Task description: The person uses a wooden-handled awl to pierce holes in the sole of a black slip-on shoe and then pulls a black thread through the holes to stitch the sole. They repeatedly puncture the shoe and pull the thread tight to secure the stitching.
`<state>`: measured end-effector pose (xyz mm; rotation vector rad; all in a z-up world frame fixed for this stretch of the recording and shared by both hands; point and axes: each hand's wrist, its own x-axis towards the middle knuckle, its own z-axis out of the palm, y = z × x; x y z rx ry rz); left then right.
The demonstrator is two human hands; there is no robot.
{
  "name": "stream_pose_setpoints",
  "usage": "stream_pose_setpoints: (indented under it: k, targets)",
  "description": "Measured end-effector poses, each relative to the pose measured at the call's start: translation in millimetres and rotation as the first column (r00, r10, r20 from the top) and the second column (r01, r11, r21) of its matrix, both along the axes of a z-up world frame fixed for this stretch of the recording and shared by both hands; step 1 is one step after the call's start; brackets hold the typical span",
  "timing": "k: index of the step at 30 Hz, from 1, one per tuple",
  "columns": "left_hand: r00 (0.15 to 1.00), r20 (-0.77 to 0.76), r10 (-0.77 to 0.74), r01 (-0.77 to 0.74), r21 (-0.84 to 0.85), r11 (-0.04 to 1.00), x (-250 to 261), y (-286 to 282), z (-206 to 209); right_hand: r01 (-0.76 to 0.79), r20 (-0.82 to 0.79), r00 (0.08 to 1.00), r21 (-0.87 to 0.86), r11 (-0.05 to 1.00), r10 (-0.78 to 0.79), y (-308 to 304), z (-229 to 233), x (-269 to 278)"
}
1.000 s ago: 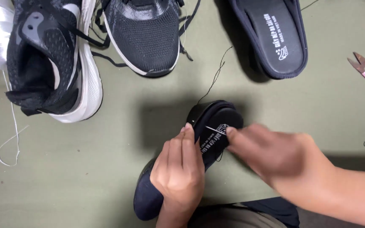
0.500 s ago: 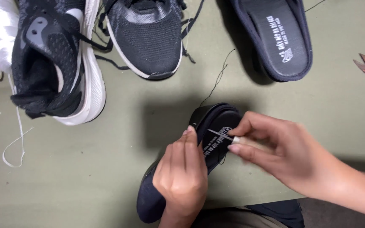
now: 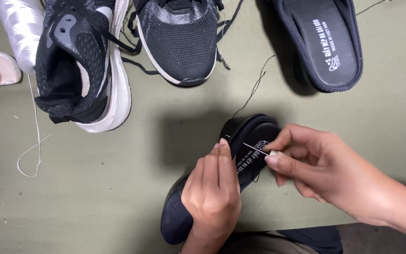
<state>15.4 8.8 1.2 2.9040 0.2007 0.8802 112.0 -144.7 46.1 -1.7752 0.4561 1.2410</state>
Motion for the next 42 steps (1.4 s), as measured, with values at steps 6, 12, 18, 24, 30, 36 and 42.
stream_pose_setpoints:
  k: [6,12,18,24,30,36,42]
  targets:
    - [1.000,-0.011,-0.014,0.015,0.022,1.000,-1.4,-0.7,6.4,-0.088,0.308,-0.717,-0.930,0.357,0.626,-18.4,-17.2,-29.4]
    - [1.000,-0.013,0.002,-0.001,0.036,0.999,-0.3,-4.2,7.9,-0.449,0.869,0.132,-0.376,0.811,0.476,-32.4,-37.4,-35.5]
    - [0.999,-0.031,-0.020,0.020,0.012,1.000,-11.6,-17.5,5.3,-0.332,0.759,0.574,-0.128,0.934,0.308,-55.6,-66.4,-51.8]
    - [0.984,-0.120,-0.131,0.099,-0.241,0.966,-44.9,-23.7,19.3,-0.278,0.913,0.311,-0.177,0.944,0.263,-67.9,-100.0,-91.9]
    - [0.943,-0.184,-0.278,0.178,-0.427,0.887,-57.7,21.4,54.5,-0.199,0.968,0.161,-0.159,0.967,0.192,-69.8,-118.7,-111.3]
    - [0.724,-0.361,-0.588,0.124,-0.770,0.626,-5.0,70.2,26.4,-0.215,0.975,0.212,-0.016,0.977,0.063,-66.0,-115.8,-109.1]
    - [0.442,-0.297,-0.846,0.207,-0.885,0.418,35.9,75.7,4.2,-0.200,0.973,0.207,-0.058,0.978,0.100,-69.1,-121.1,-108.0]
